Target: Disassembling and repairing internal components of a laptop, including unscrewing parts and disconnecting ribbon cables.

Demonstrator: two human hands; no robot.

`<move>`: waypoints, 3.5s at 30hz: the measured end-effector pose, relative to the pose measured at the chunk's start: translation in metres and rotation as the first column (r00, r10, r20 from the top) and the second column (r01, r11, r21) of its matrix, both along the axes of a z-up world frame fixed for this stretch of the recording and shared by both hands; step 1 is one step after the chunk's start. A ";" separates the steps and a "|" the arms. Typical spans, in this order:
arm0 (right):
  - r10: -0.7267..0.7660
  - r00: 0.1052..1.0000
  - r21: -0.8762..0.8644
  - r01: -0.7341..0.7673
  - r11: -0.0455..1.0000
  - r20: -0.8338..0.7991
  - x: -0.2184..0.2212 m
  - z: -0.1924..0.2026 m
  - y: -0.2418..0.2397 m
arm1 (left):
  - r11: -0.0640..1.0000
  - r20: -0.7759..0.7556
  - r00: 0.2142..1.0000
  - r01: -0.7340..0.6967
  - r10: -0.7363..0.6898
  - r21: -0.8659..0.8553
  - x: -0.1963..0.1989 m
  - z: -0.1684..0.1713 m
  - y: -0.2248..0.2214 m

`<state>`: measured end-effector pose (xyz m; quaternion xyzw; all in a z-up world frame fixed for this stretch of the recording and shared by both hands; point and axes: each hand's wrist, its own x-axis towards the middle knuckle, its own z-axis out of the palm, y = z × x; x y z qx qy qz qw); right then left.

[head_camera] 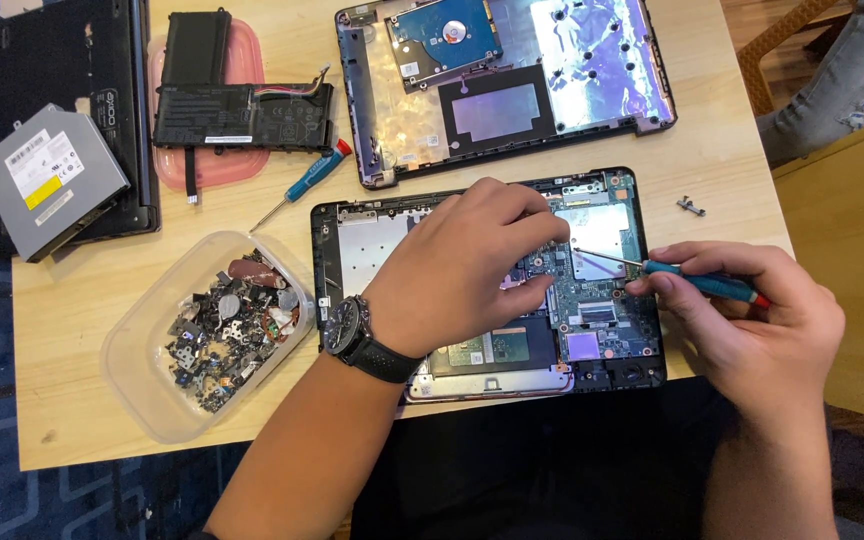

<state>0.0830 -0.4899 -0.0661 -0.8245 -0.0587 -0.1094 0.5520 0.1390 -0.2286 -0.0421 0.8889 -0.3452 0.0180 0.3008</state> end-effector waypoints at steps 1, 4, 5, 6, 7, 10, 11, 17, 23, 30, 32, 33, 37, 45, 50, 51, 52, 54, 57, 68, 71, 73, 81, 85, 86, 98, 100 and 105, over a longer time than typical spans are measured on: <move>0.002 1.000 0.035 -0.001 0.999 -0.019 0.002 0.000 0.001 | 1.000 0.008 1.000 0.001 -0.001 -0.009 0.001 0.001 0.000; 0.029 0.997 0.088 -0.023 0.996 -0.067 0.005 0.004 0.001 | 1.000 0.007 1.000 -0.006 0.006 -0.018 0.001 0.000 0.000; 0.031 0.997 0.087 -0.025 0.996 -0.065 0.007 0.003 0.000 | 1.000 0.008 1.000 -0.008 0.008 -0.019 0.002 -0.001 0.000; 0.023 0.997 0.092 -0.016 0.996 -0.078 0.008 0.002 -0.001 | 1.000 0.013 1.000 -0.005 0.005 -0.016 0.002 -0.001 0.000; 0.014 0.995 0.096 -0.005 0.995 -0.094 0.008 0.001 -0.002 | 1.000 0.014 1.000 -0.002 0.002 -0.015 0.002 -0.002 0.000; -0.008 0.990 0.096 0.022 0.995 -0.143 0.010 0.003 0.000 | 1.000 0.023 1.000 -0.006 0.006 -0.014 0.001 -0.003 0.000; -0.007 0.990 0.094 0.021 0.995 -0.143 0.010 0.003 0.000 | 1.000 0.023 1.000 -0.007 0.008 -0.016 0.001 -0.003 0.000; -0.005 0.985 0.181 0.037 0.983 -0.173 0.011 -0.001 -0.001 | 1.000 0.031 0.999 -0.015 0.016 -0.021 0.001 -0.006 0.000; -0.016 0.986 0.169 0.044 0.985 -0.166 0.012 -0.002 0.000 | 1.000 0.040 0.999 -0.008 0.009 -0.024 0.001 -0.008 0.000; -0.006 0.977 0.211 0.052 0.976 -0.215 0.013 0.000 0.000 | 0.999 0.050 0.999 -0.004 0.006 -0.035 0.000 -0.007 0.000; -0.005 0.977 0.217 0.052 0.975 -0.213 0.014 0.000 0.000 | 1.000 0.043 0.999 -0.002 0.004 -0.031 0.000 -0.007 -0.001; -0.012 0.977 0.199 0.056 0.978 -0.213 0.014 -0.001 -0.001 | 0.999 0.056 0.998 -0.006 0.008 -0.034 -0.001 -0.008 -0.001; -0.003 0.979 0.213 0.047 0.976 -0.203 0.014 -0.002 -0.001 | 0.999 0.047 0.999 -0.017 0.018 -0.036 -0.001 -0.009 -0.002; -0.018 0.977 0.205 0.062 0.977 -0.212 0.014 -0.001 0.000 | 1.000 0.064 0.998 -0.006 0.007 -0.023 -0.001 -0.008 -0.002; 0.005 0.985 0.180 0.026 0.983 -0.173 0.014 -0.001 0.000 | 0.999 0.070 0.997 -0.007 0.010 -0.034 0.000 -0.008 -0.002; 0.001 0.984 0.176 0.030 0.984 -0.177 0.014 0.000 0.000 | 1.000 0.065 0.998 -0.008 0.010 -0.027 -0.001 -0.008 -0.002; -0.002 0.983 0.172 0.034 0.985 -0.181 0.013 0.001 0.001 | 1.000 0.060 0.998 -0.008 0.009 -0.020 -0.001 -0.008 -0.002; -0.009 0.981 0.185 0.046 0.982 -0.192 0.014 0.001 0.001 | 1.000 0.063 0.998 -0.009 0.010 -0.019 0.000 -0.009 -0.002; -0.005 0.982 0.180 0.039 0.983 -0.188 0.013 0.002 0.001 | 1.000 0.069 0.998 -0.014 0.014 -0.012 0.000 -0.008 -0.003; 0.198 0.980 -0.425 -0.178 0.888 0.004 0.037 0.041 -0.005 | 1.000 0.107 0.994 -0.001 0.000 0.002 0.003 -0.012 -0.001; 0.294 0.955 -0.553 -0.230 0.801 0.028 0.047 0.047 -0.008 | 1.000 0.140 0.990 -0.001 0.004 -0.016 0.003 -0.015 -0.001; 0.318 0.948 -0.589 -0.268 0.762 -0.019 0.050 0.051 -0.008 | 1.000 0.131 0.991 -0.004 0.001 0.025 0.003 -0.017 -0.001; 0.306 0.952 -0.606 -0.241 0.758 0.003 0.046 0.055 -0.002 | 1.000 0.096 0.995 -0.006 0.006 0.003 0.002 -0.015 0.000; 0.323 0.946 -0.601 -0.251 0.759 0.014 0.047 0.052 -0.005 | 1.000 0.127 0.992 -0.008 0.010 -0.018 0.001 -0.014 0.000; 0.322 0.946 -0.602 -0.250 0.759 0.014 0.047 0.052 -0.005 | 1.000 0.128 0.992 -0.007 0.009 -0.018 0.001 -0.014 -0.001; 0.189 0.982 -0.071 -0.190 0.979 -0.033 0.034 0.025 0.003 | 1.000 0.088 0.996 -0.010 0.010 -0.009 0.002 -0.011 -0.001; 0.054 0.980 0.213 -0.013 0.977 -0.189 0.033 0.006 0.001 | 1.000 0.059 0.998 -0.015 0.015 -0.001 0.003 -0.010 -0.001; 0.062 0.979 0.394 0.021 0.919 -0.196 0.036 -0.012 -0.012 | 1.000 0.050 0.999 0.010 -0.009 -0.017 0.003 -0.008 0.000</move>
